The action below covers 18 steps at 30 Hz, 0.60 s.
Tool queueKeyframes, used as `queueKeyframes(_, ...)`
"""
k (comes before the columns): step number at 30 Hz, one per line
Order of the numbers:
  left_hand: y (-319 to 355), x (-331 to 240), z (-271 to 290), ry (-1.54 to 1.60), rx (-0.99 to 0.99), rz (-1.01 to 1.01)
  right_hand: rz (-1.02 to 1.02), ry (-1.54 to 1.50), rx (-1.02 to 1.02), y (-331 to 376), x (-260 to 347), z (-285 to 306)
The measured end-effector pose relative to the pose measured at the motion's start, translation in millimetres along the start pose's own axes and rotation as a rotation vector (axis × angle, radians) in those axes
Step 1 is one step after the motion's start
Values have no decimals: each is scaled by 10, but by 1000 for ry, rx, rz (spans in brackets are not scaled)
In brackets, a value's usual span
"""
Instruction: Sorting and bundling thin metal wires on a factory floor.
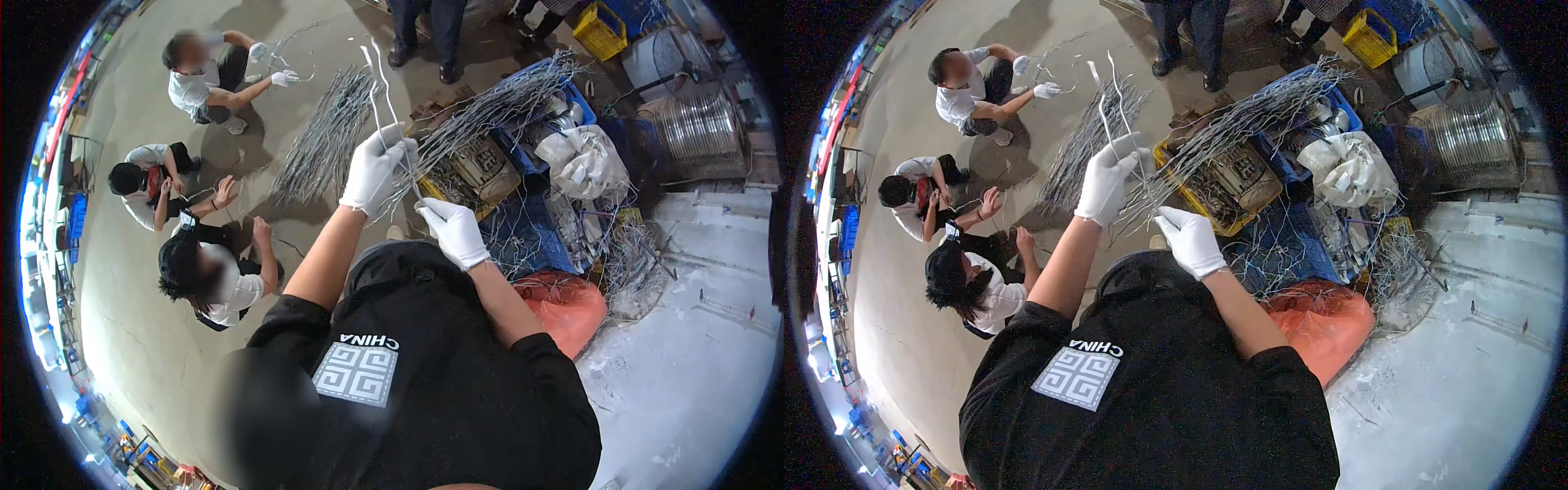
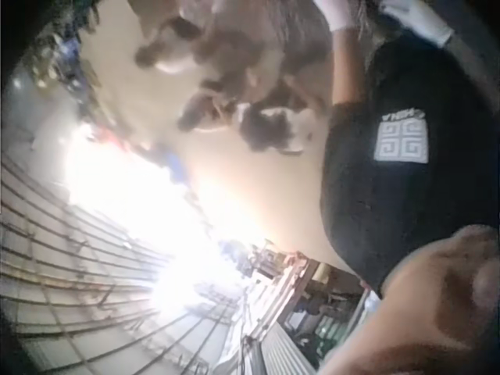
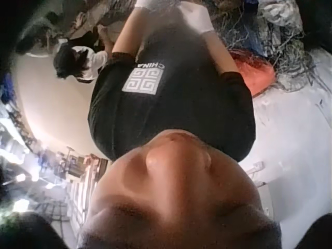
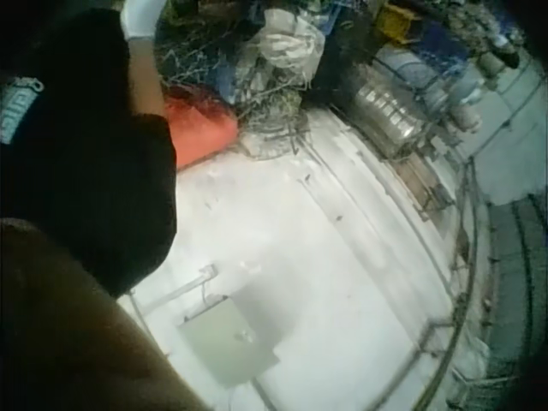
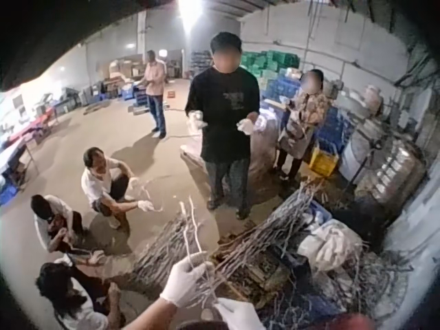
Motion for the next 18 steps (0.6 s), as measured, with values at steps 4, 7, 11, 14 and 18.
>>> queueKeyframes(4,-7,-168,43,-80,249,-132,-176,-295,122,63,-89,31)
queueKeyframes(7,-24,-134,144,49,463,-107,-216,-371,277,180,-12,151)
queueKeyframes(11,-159,85,217,282,772,-92,-299,-479,458,224,35,160)
queueKeyframes(14,-254,216,229,601,987,-169,-412,-547,597,178,54,104)
queueKeyframes(18,-238,105,-79,607,434,100,-335,-378,271,54,41,59)
Point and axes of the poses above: each hand's wrist, its own y-axis away from the middle knuckle, its own z-axis out of the back of the hand, x = y × z, the point moved 2 cm from there along -y, towards the middle knuckle, and after that the axes turned 4 degrees about -z, right-handed, at the moved point
